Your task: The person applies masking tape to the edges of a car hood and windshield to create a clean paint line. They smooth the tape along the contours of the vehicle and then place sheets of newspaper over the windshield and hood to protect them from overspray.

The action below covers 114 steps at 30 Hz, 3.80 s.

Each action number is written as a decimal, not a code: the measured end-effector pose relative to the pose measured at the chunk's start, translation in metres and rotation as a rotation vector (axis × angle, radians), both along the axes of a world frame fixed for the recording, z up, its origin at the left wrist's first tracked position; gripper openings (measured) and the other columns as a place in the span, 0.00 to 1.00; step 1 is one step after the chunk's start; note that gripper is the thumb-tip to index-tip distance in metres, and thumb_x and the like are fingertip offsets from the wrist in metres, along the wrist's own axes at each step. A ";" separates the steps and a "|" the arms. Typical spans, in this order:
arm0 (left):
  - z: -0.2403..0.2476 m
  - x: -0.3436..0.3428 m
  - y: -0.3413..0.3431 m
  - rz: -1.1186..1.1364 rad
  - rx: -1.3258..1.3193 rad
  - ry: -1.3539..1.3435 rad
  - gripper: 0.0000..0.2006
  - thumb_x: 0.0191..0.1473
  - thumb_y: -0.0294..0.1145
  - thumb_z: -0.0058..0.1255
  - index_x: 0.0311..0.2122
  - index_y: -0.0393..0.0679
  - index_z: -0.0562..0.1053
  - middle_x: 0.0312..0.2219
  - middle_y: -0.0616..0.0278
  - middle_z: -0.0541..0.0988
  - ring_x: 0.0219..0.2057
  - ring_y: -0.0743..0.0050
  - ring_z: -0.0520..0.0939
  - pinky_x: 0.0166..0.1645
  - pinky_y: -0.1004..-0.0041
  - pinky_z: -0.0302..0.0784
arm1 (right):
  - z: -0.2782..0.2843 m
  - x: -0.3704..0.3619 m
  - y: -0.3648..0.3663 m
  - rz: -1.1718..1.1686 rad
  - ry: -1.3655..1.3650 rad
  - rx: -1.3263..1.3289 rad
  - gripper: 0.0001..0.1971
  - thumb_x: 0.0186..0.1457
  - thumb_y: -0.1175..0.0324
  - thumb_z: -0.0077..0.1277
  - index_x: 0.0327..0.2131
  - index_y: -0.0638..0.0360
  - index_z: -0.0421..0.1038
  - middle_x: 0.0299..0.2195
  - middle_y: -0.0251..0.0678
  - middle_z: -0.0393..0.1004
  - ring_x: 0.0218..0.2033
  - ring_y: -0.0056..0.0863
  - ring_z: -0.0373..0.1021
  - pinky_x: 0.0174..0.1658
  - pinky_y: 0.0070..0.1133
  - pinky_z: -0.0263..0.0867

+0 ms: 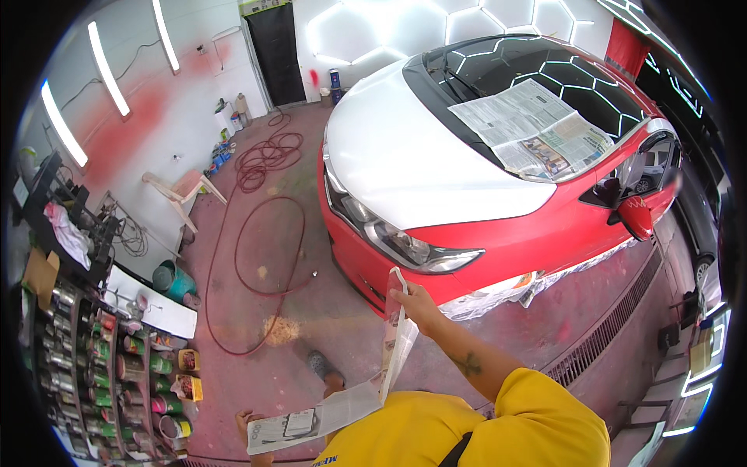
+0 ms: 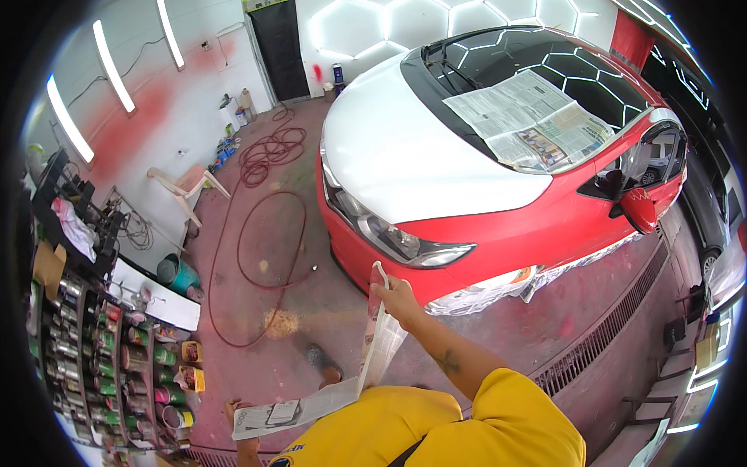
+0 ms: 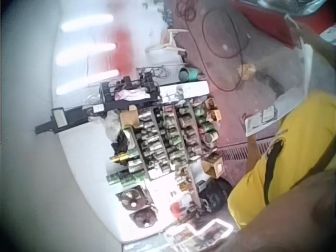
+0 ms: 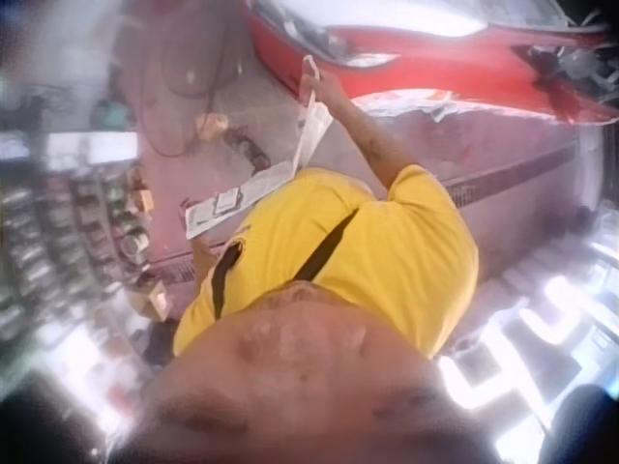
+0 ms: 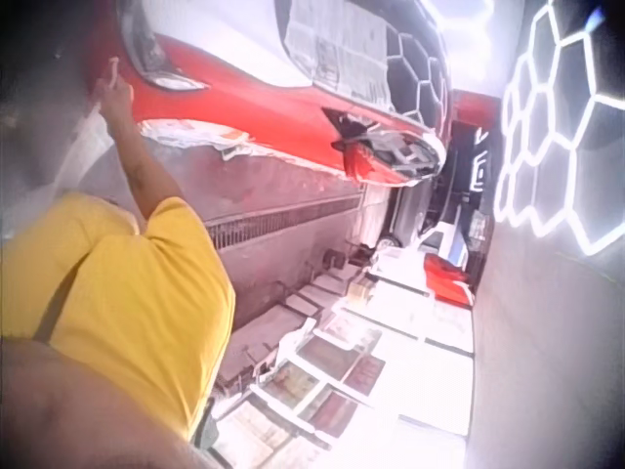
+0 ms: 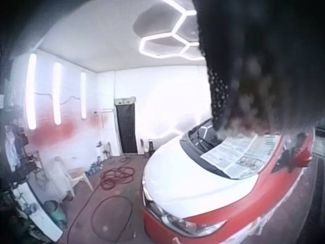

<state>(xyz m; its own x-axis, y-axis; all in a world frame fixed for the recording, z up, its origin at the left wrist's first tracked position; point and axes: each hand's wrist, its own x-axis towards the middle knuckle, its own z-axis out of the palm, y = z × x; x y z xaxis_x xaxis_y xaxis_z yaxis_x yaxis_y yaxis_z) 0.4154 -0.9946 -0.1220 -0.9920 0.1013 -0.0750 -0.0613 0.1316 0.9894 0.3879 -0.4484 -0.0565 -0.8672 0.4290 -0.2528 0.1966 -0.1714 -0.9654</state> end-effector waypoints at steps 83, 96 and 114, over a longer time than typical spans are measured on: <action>0.304 -0.850 1.308 -1.495 -0.693 1.375 0.47 0.64 0.75 0.46 0.82 0.68 0.49 0.81 0.43 0.41 0.81 0.29 0.35 0.76 0.21 0.33 | 0.367 -0.386 0.751 -1.925 -0.814 1.116 0.39 0.66 0.56 0.64 0.74 0.55 0.60 0.66 0.52 0.72 0.65 0.45 0.71 0.67 0.40 0.67; 0.279 -0.818 1.243 -1.336 0.074 1.635 0.42 0.57 0.56 0.68 0.74 0.58 0.66 0.73 0.42 0.59 0.76 0.31 0.53 0.74 0.28 0.42 | 0.230 -0.525 0.544 -0.795 -1.224 1.053 0.38 0.67 0.33 0.51 0.72 0.40 0.69 0.71 0.50 0.66 0.74 0.47 0.57 0.71 0.46 0.61; 0.262 -0.824 1.161 -1.688 -0.462 1.404 0.50 0.62 0.70 0.57 0.80 0.60 0.53 0.79 0.38 0.45 0.80 0.30 0.39 0.75 0.24 0.33 | 0.220 -0.490 0.565 -1.469 -1.106 0.886 0.29 0.63 0.52 0.63 0.62 0.56 0.73 0.51 0.52 0.82 0.56 0.55 0.74 0.59 0.45 0.72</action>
